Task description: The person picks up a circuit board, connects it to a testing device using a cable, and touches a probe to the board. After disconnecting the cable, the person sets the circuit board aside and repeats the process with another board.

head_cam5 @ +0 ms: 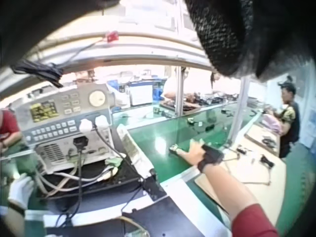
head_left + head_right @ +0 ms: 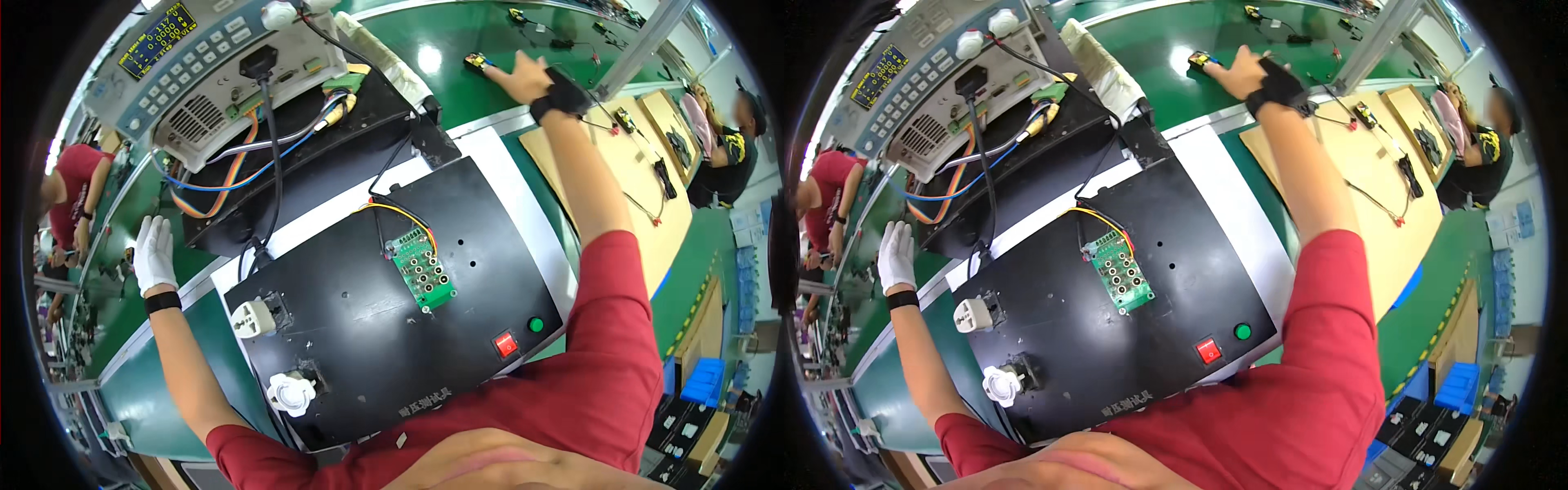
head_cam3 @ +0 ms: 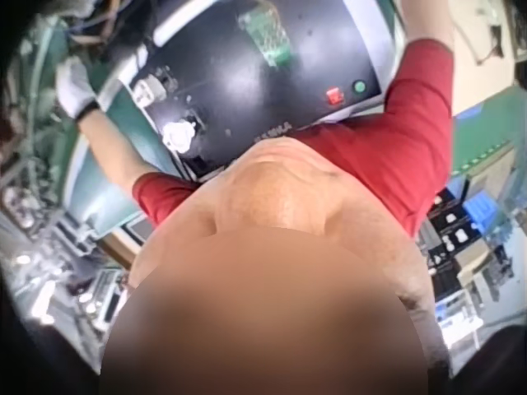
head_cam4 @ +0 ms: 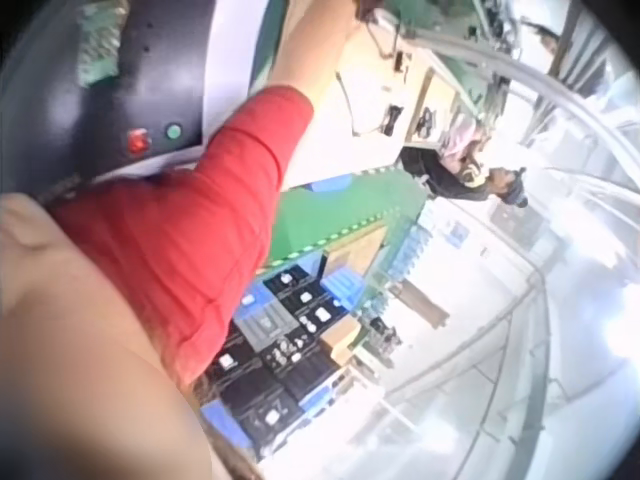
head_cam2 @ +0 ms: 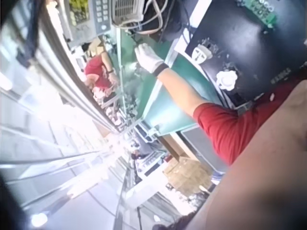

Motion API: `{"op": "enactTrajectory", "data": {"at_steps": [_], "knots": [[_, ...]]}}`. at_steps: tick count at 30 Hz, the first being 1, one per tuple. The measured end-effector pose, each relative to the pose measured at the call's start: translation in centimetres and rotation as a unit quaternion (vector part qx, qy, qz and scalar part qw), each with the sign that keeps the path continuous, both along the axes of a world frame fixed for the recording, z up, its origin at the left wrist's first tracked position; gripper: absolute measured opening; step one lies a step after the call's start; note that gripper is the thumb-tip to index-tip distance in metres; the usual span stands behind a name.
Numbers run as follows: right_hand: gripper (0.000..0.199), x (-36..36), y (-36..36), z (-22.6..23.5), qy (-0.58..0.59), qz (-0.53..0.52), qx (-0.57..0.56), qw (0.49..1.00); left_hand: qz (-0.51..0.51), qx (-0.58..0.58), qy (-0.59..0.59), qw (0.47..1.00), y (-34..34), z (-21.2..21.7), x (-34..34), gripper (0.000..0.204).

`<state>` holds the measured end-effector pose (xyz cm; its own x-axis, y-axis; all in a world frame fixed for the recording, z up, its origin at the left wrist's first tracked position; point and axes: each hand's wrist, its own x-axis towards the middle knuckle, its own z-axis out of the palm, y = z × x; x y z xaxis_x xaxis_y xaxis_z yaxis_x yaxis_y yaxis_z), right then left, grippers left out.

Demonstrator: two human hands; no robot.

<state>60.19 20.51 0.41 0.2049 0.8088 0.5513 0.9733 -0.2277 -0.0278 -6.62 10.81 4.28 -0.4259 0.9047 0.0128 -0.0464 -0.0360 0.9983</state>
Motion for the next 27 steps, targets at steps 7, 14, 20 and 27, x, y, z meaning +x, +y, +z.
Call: {"op": "enactTrajectory", "data": {"at_steps": [7,14,20,27], "knots": [[0.054,-5.2,0.2,1.3,0.226,0.132,-0.018,0.965,-0.029,0.028,0.118,0.992,-7.9,7.3,4.0,0.045],[0.046,-9.6,-18.0,11.1,0.138,0.296,0.013,0.945,-0.252,0.07,0.327,0.908,-14.4,11.7,20.5,0.042],[0.05,-14.2,-30.7,14.3,0.014,0.503,0.005,0.864,-0.426,0.271,0.543,0.671,-18.1,11.1,31.2,0.069],[0.049,-12.3,-29.5,14.1,0.158,0.648,-0.072,0.742,-0.365,0.347,0.584,0.637,-21.9,11.5,29.1,0.07]]}}
